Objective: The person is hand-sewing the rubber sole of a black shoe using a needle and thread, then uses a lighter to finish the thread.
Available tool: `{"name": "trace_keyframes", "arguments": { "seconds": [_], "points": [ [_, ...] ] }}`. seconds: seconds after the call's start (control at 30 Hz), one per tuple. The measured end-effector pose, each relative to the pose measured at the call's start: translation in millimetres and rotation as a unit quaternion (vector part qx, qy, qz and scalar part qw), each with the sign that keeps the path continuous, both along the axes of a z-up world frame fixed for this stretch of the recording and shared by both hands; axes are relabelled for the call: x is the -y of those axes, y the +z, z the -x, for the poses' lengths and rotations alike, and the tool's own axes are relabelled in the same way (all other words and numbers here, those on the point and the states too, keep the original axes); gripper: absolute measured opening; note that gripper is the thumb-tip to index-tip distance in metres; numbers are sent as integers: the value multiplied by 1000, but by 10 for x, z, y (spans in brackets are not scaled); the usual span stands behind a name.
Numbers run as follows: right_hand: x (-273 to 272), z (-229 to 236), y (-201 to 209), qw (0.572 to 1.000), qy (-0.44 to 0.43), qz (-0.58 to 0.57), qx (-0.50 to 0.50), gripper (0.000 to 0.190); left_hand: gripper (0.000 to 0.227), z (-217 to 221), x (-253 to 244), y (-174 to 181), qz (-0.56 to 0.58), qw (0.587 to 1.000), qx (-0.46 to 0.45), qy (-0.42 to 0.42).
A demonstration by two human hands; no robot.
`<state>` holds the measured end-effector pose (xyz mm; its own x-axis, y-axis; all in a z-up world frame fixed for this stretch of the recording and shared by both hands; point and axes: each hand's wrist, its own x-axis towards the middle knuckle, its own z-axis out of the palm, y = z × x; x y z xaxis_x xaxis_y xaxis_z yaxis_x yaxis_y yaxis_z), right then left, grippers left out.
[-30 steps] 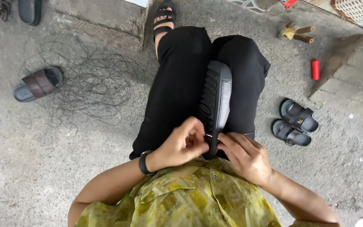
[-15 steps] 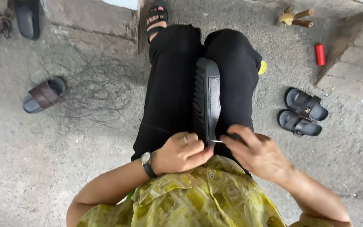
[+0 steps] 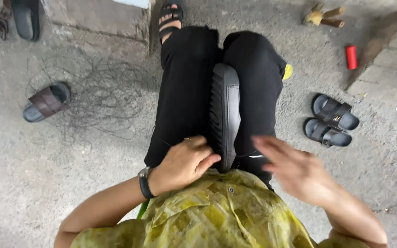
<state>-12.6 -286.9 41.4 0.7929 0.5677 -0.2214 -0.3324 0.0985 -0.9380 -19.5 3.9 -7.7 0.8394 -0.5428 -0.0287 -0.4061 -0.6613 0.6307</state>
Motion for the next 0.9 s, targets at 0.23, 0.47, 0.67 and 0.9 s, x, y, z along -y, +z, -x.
{"name": "trace_keyframes", "arguments": {
  "seconds": [0.23,0.47,0.67,0.9],
  "points": [
    [-462,-115,-51,963,36,223,145,18,35,-528,-4,307,493,802,-337,25],
    [-626,-260,-97,921,51,261,286,17,57,-1141,45,5,527,755,-371,124],
    [-457,-151,-34,809,91,395,424,42,5,-963,-268,385,175,976,87,91],
    [-514,-192,56,768,98,427,467,41,60,-280,18,157,189,981,-18,31]
  ]
}}
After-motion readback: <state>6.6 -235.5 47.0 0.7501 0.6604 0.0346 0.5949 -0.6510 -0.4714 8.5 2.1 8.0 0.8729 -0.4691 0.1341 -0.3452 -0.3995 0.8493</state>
